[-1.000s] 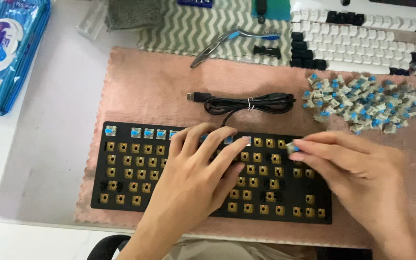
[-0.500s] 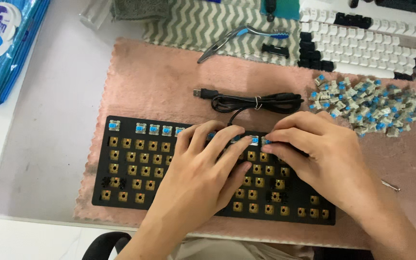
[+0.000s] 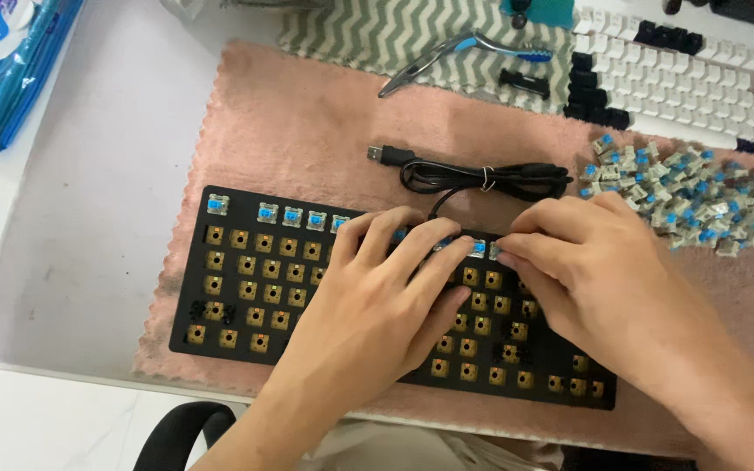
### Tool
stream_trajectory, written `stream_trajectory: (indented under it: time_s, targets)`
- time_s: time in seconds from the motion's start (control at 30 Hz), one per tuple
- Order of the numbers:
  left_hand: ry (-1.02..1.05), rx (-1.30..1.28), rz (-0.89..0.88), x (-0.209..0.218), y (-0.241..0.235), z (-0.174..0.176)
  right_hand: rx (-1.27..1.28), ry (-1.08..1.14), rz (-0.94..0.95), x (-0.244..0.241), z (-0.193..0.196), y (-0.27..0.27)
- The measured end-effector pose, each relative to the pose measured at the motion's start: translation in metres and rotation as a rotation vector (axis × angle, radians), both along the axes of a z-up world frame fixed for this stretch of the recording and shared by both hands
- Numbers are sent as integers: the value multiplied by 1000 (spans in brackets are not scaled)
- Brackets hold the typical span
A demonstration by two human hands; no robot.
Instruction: The person installs blue mechanical switches into the switch holes of a black keyboard PCB. They pick switches from a pile on the table and press them into place one by one, working across the top rows of the board.
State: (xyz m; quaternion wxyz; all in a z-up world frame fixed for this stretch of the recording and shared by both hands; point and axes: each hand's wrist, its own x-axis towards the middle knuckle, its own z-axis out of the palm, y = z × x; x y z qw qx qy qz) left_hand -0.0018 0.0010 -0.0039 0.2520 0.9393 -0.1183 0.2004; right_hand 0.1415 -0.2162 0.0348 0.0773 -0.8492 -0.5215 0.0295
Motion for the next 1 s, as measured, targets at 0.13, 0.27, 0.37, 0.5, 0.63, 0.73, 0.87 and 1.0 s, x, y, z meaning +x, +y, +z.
stream_trajectory:
  time_s: [0.13, 0.27, 0.37, 0.5, 0.63, 0.73, 0.87, 1.0]
  targets:
    - [7, 13, -3, 0, 0, -4, -31, 18, -32, -3, 2, 4]
    - [14, 31, -9, 0, 0, 0, 101, 24, -46, -6, -8, -2]
    - [5, 64, -16, 1, 1, 2, 204, 78, -144, -7, -5, -16]
    - [2, 125, -3, -1, 1, -3, 165, 61, -457, -1, 17, -56]
    - [-1, 206, -15, -1, 2, -3, 223, 14, -719, 8, 8, -96]
    - [27, 259, -36, 0, 2, -5, 93, -75, -797, 8, 9, -102]
    - [58, 280, -39, 1, 2, -5, 58, 183, -609, 12, -5, -101]
    - [24, 283, -6, 3, 0, -4, 186, 49, -350, 24, -35, -112]
